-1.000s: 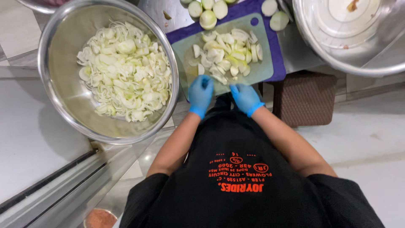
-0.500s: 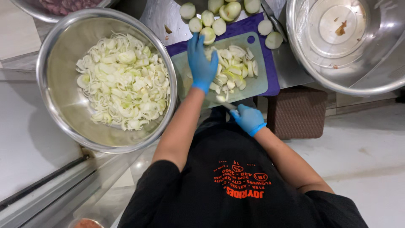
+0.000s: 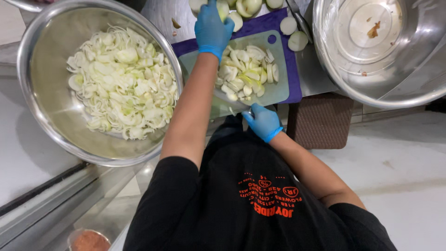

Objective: The person slices peeled onions into thin pieces on a cutting board with a knife and transfers the slices by hand into a large metal bowl, repeating the cycle onion after onion. Near the end they tip the cutting board to slide the remaining slices into the bowl and resume slicing.

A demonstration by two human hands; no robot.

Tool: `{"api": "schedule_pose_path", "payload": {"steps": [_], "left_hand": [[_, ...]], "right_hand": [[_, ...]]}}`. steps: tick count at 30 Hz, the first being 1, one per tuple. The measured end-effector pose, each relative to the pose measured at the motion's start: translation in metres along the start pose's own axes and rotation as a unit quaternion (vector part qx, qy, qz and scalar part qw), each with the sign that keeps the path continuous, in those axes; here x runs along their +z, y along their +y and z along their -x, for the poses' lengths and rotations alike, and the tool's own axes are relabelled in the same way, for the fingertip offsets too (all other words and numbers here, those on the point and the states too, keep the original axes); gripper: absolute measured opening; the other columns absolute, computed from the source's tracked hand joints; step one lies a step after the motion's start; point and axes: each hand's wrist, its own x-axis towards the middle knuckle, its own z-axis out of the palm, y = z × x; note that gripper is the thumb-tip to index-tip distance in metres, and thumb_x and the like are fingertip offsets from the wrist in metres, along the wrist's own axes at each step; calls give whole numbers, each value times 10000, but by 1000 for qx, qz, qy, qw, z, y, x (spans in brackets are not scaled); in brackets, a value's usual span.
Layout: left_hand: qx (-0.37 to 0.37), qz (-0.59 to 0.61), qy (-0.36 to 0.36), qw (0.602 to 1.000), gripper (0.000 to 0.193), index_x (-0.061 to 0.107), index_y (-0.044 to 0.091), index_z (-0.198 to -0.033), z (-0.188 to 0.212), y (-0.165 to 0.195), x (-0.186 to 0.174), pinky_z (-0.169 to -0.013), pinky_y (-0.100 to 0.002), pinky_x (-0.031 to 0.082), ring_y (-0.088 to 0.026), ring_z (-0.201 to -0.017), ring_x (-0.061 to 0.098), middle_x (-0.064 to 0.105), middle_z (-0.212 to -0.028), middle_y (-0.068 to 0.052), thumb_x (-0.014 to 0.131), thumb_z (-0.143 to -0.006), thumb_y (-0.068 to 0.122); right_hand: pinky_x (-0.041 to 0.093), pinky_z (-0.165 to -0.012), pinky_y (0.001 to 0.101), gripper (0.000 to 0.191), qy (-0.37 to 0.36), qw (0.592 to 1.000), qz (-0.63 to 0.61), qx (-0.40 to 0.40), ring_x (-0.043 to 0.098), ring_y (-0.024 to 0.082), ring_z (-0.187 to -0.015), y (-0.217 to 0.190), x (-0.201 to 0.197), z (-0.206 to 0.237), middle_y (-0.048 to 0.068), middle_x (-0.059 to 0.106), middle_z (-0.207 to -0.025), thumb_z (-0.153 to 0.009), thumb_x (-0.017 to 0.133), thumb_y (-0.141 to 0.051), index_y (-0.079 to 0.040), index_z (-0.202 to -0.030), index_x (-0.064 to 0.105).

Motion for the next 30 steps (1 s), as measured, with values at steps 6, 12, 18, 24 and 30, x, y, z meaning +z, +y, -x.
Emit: {"api": "schedule_pose_path", "payload": {"steps": [6,12,18,24,30], "left_hand": [[-17,391,-64,918,314,634,54,-1263,81,-2,-65,-910,-393,596,-251,-1057,704,704,-1164,-121,558,-1024,242],[-215,518,-271,782,373,705,-8,-1061,253,-23,-97,-696,-275,480,-104,-795,561,622,-914,-60,582,-1125,339],[-253,408,-337,810,311,688,21,-977,321,-52,-65,-618,-276,509,-114,-697,590,665,-832,-62,558,-1044,294],[-328,423,-276,798,259,611,66,-1111,320,-79,-78,-576,-296,511,-112,-639,584,660,-861,-44,433,-995,214],[-250,409,-193,856,268,599,68,-1185,302,-60,-80,-605,-303,523,-132,-623,584,651,-859,-70,447,-984,160]], "right_hand": [[473,-616,484,444,-35,963,-243,111,591,330,-655,21,10,-15,174,632,-740,-1074,534,-375,-4,-863,659],[483,-644,382,454,-114,965,-226,75,570,213,-646,32,-16,-9,111,627,-705,-1055,513,-375,10,-850,637],[528,-788,479,471,-190,981,-32,0,676,410,-847,25,-28,4,235,719,-913,-1009,545,-454,-21,-940,717],[526,-885,512,532,-264,960,91,30,677,448,-978,43,-15,7,234,735,-1018,-997,507,-533,-67,-1013,764],[548,-811,451,581,-314,946,39,73,700,361,-833,55,-20,-23,203,757,-867,-988,559,-541,-3,-926,771]]}}
